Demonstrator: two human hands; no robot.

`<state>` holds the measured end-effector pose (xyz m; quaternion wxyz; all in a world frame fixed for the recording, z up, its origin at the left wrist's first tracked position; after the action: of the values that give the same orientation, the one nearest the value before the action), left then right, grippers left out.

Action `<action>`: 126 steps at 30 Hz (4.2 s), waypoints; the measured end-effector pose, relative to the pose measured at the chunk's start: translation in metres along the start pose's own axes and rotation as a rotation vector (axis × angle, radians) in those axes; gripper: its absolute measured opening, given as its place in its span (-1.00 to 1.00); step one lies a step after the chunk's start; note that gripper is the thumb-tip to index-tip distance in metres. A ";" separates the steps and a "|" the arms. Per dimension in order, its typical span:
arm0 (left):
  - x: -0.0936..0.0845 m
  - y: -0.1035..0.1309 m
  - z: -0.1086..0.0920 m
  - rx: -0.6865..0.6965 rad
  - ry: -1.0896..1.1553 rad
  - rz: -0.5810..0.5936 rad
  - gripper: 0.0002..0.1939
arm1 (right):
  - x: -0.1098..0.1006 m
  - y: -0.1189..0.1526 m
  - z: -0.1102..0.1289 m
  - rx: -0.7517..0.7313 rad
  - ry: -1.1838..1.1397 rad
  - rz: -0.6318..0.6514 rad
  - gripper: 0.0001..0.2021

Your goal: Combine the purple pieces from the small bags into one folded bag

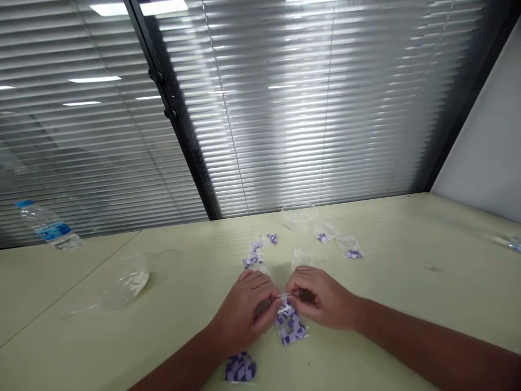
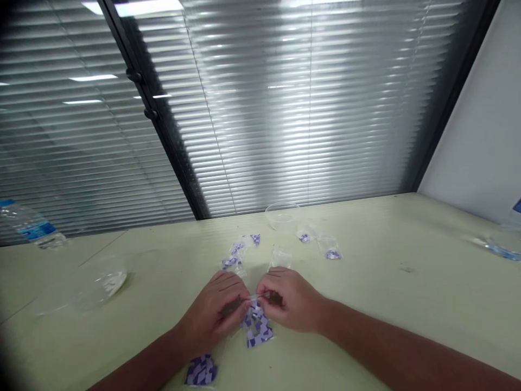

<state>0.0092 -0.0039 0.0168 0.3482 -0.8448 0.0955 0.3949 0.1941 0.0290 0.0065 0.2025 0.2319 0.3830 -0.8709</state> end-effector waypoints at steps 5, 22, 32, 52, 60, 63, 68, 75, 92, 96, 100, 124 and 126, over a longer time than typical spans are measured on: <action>0.002 0.001 -0.002 0.079 -0.032 -0.026 -0.85 | 0.001 -0.001 0.003 -0.038 0.009 0.007 -0.90; 0.002 0.000 0.003 -0.020 -0.049 -0.025 -0.91 | 0.002 -0.001 -0.001 -0.024 0.014 0.038 -0.84; 0.001 0.001 0.006 -0.046 -0.050 -0.056 -0.90 | 0.000 -0.001 -0.002 0.008 0.056 0.006 -0.83; -0.006 -0.001 -0.003 -0.095 0.072 0.064 -0.88 | -0.009 0.007 -0.052 0.361 0.663 -0.161 -0.22; 0.002 0.001 0.021 -0.291 -0.060 -0.028 -0.75 | -0.011 0.001 -0.043 0.321 0.385 -0.093 -0.59; 0.004 0.003 0.027 -0.292 -0.081 -0.047 -0.61 | -0.011 -0.002 -0.038 0.257 0.294 -0.100 -0.71; 0.001 0.003 0.032 -0.302 -0.099 -0.124 -0.62 | -0.007 -0.003 -0.027 0.038 0.189 -0.042 -0.83; -0.006 -0.002 0.019 -0.139 -0.015 -0.156 -0.89 | -0.013 -0.005 -0.015 0.036 0.120 -0.074 -0.85; -0.003 0.001 -0.006 0.098 -0.032 -0.064 -0.93 | -0.004 -0.002 0.014 -0.267 0.114 -0.100 -0.93; -0.001 0.000 -0.008 0.122 -0.035 -0.033 -0.93 | -0.003 -0.001 0.015 -0.268 0.129 -0.071 -0.93; -0.002 -0.001 -0.011 0.113 -0.036 0.011 -0.93 | -0.002 -0.001 0.012 -0.222 0.114 -0.032 -0.94; -0.004 -0.002 0.018 -0.067 -0.126 -0.064 -0.79 | -0.043 0.003 -0.080 0.539 0.829 -0.186 -0.48; -0.004 -0.003 0.019 -0.109 -0.134 -0.078 -0.85 | -0.042 0.004 -0.085 0.534 0.817 -0.114 -0.45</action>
<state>-0.0038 0.0101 0.0132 0.3223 -0.8373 0.0172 0.4413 0.2514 0.0985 -0.0239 -0.0787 0.5769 0.2065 -0.7863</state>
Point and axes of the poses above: each hand's wrist, its own y-axis away from the middle knuckle, its own x-axis out of the palm, z = x × y, the point moved 4 cm from there along -y, towards the middle knuckle, and after that the axes turned 11 degrees about -z, right-handed, at the moved point
